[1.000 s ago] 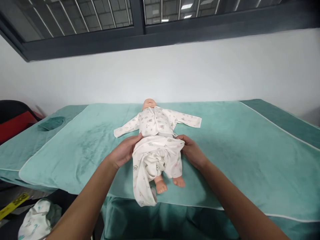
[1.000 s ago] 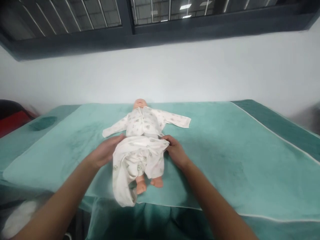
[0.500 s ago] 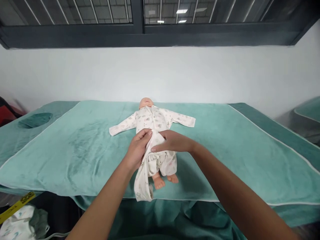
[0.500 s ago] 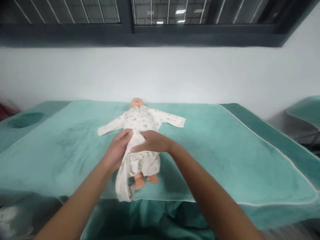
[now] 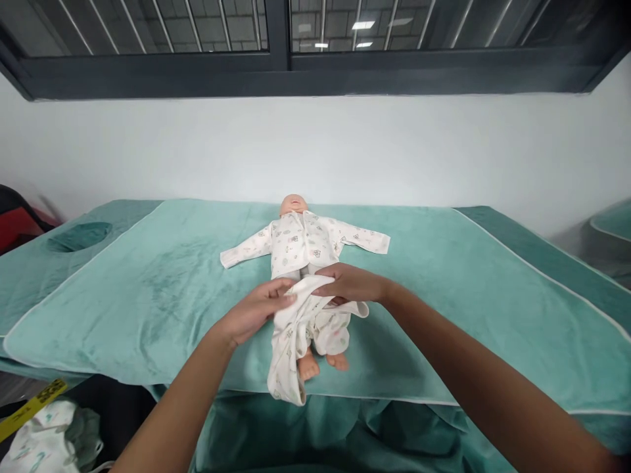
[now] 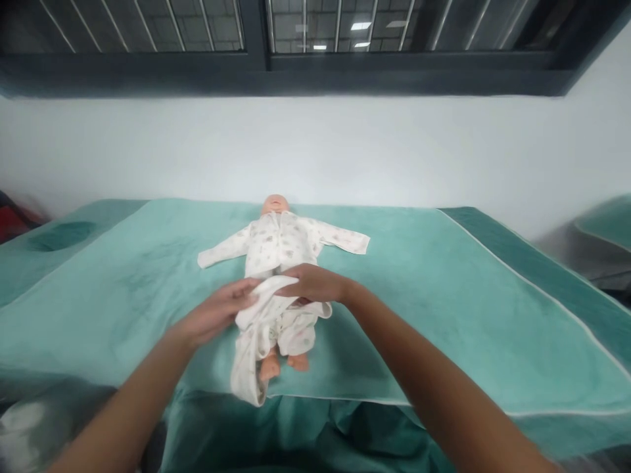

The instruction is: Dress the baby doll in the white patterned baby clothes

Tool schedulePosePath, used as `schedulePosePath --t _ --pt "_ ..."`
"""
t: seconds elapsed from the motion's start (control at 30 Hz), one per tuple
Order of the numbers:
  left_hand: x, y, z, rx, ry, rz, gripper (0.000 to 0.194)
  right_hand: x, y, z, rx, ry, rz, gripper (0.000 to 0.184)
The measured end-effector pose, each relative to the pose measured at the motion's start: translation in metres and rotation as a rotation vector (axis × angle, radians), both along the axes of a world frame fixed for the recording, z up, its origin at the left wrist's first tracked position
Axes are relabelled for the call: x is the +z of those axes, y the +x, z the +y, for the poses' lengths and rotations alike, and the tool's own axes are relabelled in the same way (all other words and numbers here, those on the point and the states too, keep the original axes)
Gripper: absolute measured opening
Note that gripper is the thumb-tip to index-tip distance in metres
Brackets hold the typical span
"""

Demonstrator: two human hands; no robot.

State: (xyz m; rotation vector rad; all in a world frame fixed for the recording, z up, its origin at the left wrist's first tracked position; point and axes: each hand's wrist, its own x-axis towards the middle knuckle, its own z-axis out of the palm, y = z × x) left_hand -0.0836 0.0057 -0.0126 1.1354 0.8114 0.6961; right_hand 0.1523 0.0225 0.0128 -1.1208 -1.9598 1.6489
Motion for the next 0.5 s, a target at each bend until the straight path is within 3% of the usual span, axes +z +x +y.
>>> schedulePosePath --t 0.07,0.1,0.2,0.27,0.4,0.5 --pt "0.001 -0.002 -0.001 -0.143 0.042 0.058 0.028 0.001 -0.001 0.000 -0.031 -0.033 0.099 0.030" --pt "0.001 0.000 -0.002 -0.135 0.072 0.066 0.027 0.003 -0.003 0.000 -0.016 -0.041 0.124 0.031" --pt "0.001 0.017 -0.001 0.151 0.189 0.015 0.025 0.005 -0.016 -0.001 0.087 -0.035 0.125 0.039" --pt "0.001 0.031 0.001 0.337 0.244 -0.044 0.024 0.003 -0.026 -0.001 0.083 -0.013 0.100 0.038" --pt "0.005 0.042 0.002 0.417 0.241 -0.096 0.025 -0.008 -0.030 -0.001 -0.174 -0.113 0.177 0.032" --pt "0.007 0.031 -0.001 0.288 0.195 0.011 0.029 -0.015 -0.021 -0.001 -0.318 -0.240 0.396 0.029"
